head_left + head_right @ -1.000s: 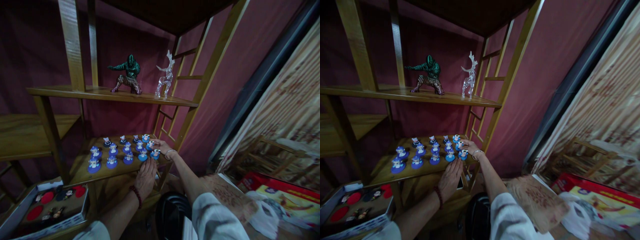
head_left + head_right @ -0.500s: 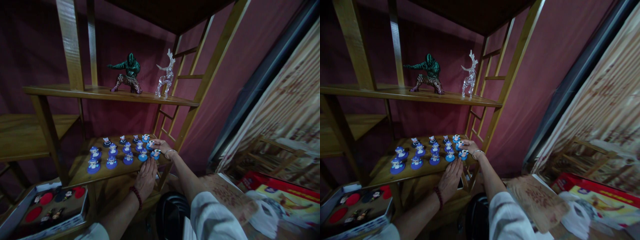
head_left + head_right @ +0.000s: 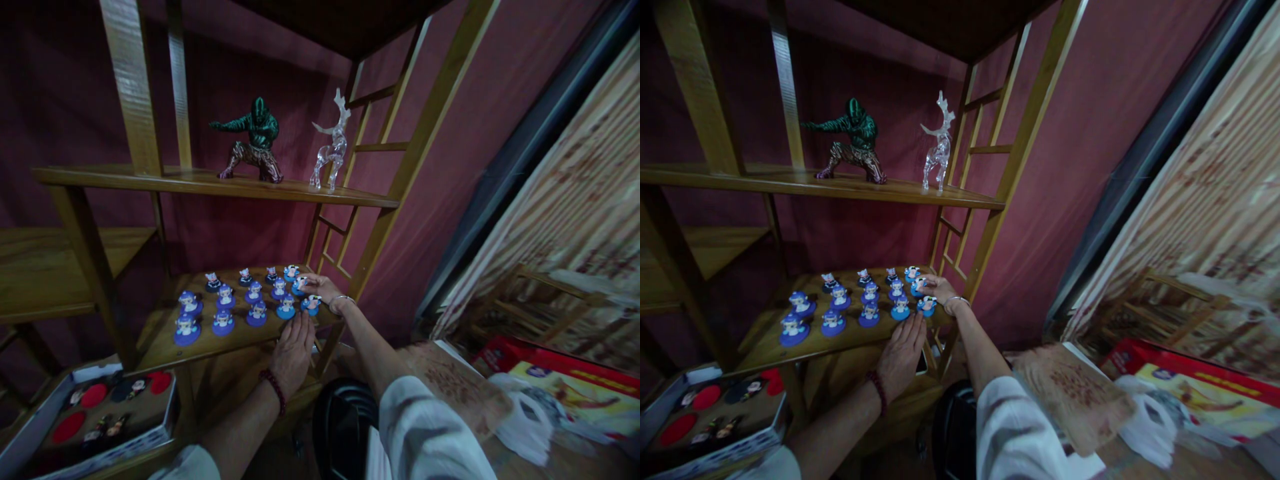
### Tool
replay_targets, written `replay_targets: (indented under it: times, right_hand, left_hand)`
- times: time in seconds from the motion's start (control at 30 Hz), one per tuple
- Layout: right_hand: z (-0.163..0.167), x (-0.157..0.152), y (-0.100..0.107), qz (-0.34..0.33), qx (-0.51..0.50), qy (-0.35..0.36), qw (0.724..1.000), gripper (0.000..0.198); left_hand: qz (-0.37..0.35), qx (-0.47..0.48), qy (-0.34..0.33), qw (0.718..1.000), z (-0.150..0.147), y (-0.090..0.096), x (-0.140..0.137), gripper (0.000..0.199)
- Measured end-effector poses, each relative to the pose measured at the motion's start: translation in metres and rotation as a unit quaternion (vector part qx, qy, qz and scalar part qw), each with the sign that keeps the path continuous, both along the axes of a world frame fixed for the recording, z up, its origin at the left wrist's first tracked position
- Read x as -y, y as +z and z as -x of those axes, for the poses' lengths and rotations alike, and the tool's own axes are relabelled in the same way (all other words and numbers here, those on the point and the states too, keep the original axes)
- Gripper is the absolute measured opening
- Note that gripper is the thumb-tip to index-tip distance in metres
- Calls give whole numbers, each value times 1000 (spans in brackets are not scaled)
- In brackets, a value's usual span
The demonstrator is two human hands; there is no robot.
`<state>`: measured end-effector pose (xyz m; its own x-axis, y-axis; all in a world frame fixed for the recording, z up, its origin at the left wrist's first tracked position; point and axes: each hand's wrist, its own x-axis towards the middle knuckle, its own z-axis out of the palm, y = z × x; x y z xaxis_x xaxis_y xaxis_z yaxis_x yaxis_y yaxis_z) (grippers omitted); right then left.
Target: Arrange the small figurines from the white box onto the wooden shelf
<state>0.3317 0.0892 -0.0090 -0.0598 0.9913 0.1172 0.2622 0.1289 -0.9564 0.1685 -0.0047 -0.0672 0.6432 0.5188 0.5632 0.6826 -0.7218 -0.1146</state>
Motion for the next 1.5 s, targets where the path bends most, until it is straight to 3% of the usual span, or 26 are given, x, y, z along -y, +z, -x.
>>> replay_targets:
  times: [1.2, 1.5]
  right_hand:
    - [-7, -8, -15, -48, -1, 14, 999, 46]
    - [-8, 4, -23, -59, -71, -149, 984, 28]
  left_hand:
    - [50, -6, -7, 999, 1, -1, 1, 60]
    - [63, -17, -18, 998, 3, 1, 1, 61]
